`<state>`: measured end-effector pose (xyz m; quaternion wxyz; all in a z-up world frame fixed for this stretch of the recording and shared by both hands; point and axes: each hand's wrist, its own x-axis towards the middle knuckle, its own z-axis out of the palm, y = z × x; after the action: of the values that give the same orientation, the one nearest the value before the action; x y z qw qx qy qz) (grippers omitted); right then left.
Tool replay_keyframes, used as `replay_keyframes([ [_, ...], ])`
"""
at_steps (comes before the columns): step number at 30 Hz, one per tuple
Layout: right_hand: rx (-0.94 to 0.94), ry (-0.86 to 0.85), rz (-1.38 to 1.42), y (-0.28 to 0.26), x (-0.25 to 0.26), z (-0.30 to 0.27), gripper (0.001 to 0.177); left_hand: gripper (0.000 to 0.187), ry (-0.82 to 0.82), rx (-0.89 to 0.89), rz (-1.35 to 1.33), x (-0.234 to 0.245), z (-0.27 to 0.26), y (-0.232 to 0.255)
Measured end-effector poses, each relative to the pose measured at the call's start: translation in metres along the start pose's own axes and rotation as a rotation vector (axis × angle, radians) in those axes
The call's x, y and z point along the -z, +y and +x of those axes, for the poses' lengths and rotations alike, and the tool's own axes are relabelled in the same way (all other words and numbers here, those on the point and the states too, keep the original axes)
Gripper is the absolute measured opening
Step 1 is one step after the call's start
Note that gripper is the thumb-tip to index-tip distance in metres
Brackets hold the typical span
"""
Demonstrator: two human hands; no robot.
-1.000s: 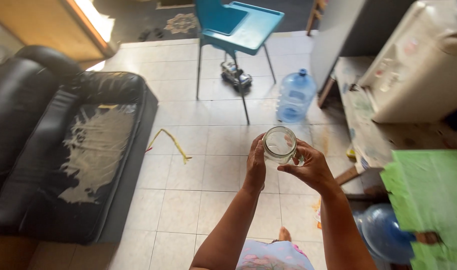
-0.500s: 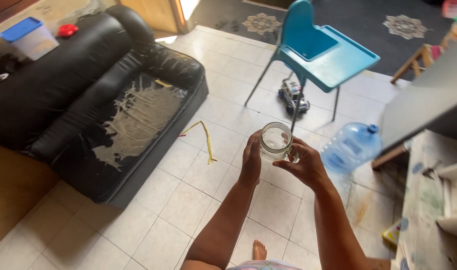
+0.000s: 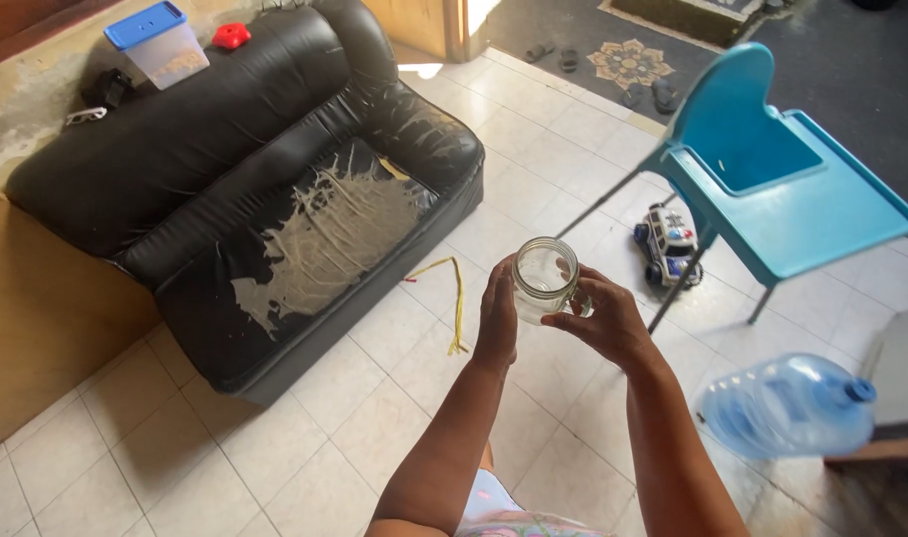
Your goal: The recorder wipes down a dining table and a rice cooker with a cloth, organizes food bowls, and tidies the area.
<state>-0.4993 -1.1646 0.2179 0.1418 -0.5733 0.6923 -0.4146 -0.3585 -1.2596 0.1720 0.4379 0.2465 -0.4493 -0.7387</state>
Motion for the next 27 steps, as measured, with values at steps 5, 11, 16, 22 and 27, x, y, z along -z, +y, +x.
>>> replay_keyframes([
  [5, 0.064, 0.019, 0.009, 0.035, -0.007, 0.122, 0.045, 0.062, -0.005, -0.029, 0.020, 0.010, 0.124, 0.011],
  [11, 0.095, 0.058, -0.007, 0.071, -0.006, 0.245, 0.049, 0.063, -0.049, -0.008, -0.014, 0.003, 0.257, 0.026],
  [16, 0.003, 0.076, -0.004, 0.117, 0.003, 0.322, 0.049, 0.063, -0.084, 0.025, -0.014, -0.009, 0.354, 0.001],
  [22, 0.014, 0.047, -0.002, 0.192, 0.026, 0.445, 0.054, 0.064, -0.058, 0.015, -0.058, -0.041, 0.487, -0.020],
  [27, 0.079, -0.029, 0.069, 0.248, 0.056, 0.574, 0.043, 0.066, 0.018, -0.034, 0.000, -0.066, 0.618, -0.037],
])
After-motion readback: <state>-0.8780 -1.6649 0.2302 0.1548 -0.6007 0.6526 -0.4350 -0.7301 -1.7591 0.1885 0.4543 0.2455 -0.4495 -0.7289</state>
